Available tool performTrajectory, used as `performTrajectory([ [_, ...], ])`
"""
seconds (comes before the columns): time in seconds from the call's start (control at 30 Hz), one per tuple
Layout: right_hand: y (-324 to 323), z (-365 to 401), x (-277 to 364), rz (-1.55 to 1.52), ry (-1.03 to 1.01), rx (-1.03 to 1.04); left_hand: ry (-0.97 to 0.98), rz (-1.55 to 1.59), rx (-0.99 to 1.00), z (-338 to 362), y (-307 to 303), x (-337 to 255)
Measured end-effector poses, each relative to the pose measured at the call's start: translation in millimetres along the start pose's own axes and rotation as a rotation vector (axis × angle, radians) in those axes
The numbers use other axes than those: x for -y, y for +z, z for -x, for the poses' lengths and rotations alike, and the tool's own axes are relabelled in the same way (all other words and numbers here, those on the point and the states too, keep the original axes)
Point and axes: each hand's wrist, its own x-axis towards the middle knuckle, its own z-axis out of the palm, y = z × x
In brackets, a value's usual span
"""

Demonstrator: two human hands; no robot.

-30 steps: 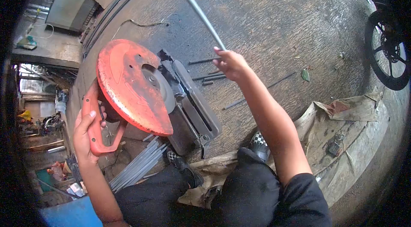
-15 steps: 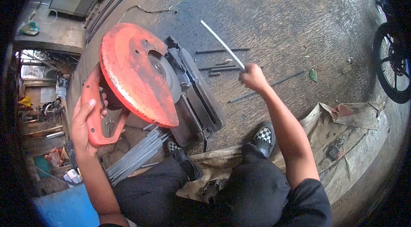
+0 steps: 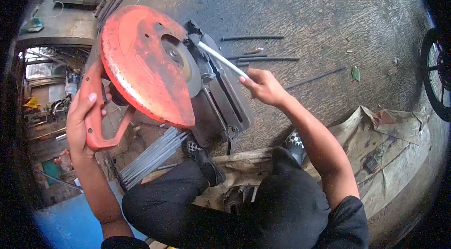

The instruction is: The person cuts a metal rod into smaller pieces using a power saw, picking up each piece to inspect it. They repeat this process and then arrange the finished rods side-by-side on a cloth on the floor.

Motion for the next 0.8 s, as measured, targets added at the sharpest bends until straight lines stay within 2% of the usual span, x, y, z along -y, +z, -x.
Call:
performTrajectory([
  [0.07, 4, 2, -3, 0.130, -0.057, 0.022, 0.018, 0.003, 0.034, -6, -6, 1],
  [0.2, 12, 9, -12, 0.189, -0.099, 0.025, -0.012, 0.005, -0.018, -3, -2, -3],
  [0.23, 14, 12, -15, 0.016, 0.042, 0.060, -0.014, -0.010, -0.017, -2, -3, -3],
  [0.33, 23, 18, -14, -0.005, 0.077, 0.107, -0.017, -0.038, 0.007, -4, -9, 2],
  [0.37, 26, 15, -22, 0.064, -0.033, 0.107, -0.014, -0.033, 0.028, -4, -11, 3],
  [0.47, 33, 9, -32, -0.027, -0.069, 0.161, -0.001, -0.036, 0.041, -2, -8, 4],
  [0.5, 35, 11, -29, -0.170, 0.044, 0.203, 0.011, -0.040, 0.033, -2, -6, 4],
  [0.6, 39, 8, -35, -0.196, 0.015, 0.234, 0.005, -0.011, 0.012, 0, -1, 0],
  [0.8, 44, 7, -43, -0.018, -0.099, 0.196, 0.019, -0.020, -0.022, 2, 4, 0],
])
